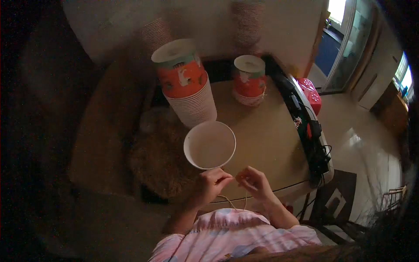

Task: Tying decorative strings into pre-made holes on the rims of paper buckets for packaging.

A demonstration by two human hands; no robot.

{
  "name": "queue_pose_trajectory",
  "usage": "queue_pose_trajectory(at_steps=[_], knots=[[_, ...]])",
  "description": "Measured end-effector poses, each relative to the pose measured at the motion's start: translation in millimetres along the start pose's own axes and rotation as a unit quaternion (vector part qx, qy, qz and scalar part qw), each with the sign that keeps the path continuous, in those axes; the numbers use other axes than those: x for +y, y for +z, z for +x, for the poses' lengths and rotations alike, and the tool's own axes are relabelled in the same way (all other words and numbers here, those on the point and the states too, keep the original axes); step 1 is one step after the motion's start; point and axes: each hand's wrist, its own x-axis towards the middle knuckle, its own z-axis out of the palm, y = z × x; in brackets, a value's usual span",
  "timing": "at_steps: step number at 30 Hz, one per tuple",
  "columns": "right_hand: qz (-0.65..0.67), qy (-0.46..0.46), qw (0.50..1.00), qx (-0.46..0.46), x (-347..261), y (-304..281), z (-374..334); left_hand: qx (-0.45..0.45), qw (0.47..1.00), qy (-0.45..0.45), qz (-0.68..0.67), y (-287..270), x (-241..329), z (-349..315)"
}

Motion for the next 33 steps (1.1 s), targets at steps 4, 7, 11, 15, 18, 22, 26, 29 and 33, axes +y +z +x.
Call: queue_pose_trajectory(at_steps=[4, 7, 11, 15, 18, 22, 26, 29, 33], knots=[[0.124, 0.059, 0.990, 0.017, -4.3, -1.0, -11.1, 0.002, 1.000, -0.019, 0.023, 13.5, 12.0, -4.5], [0.071, -0.067, 0.995, -0.019, -3.3, -7.9, -17.9, 0.000, 0.998, -0.047, 0.049, 21.0, 24.2, -3.4], [-0.032, -0.147, 0.989, -0.017, -0.9, -17.8, -22.9, -0.009, 0.996, -0.087, 0.019, 32.8, 30.9, -4.5], [-0.054, -0.122, 0.991, 0.006, -2.5, -28.1, -25.7, 0.005, 0.987, -0.142, -0.081, 44.9, 7.9, -12.5], [-0.037, -0.132, 0.991, -0.001, 4.4, -31.9, -24.7, -0.020, 0.972, -0.172, -0.156, 47.7, 11.5, -10.0], [0.142, 0.040, 0.989, 0.014, 2.7, -28.4, -25.0, -0.058, 0.948, -0.217, -0.227, 56.0, 11.5, -10.5], [-0.003, -0.131, 0.991, -0.028, 4.7, -25.8, -26.1, -0.063, 0.940, -0.198, -0.270, 60.4, -0.6, -14.9], [0.196, 0.030, 0.980, 0.014, 10.2, -26.8, -24.5, -0.052, 0.946, -0.182, -0.262, 60.9, 1.3, -14.7], [0.082, -0.097, 0.992, -0.018, 9.1, -27.2, -24.1, -0.030, 0.957, -0.169, -0.234, 58.3, 3.6, -13.8]])
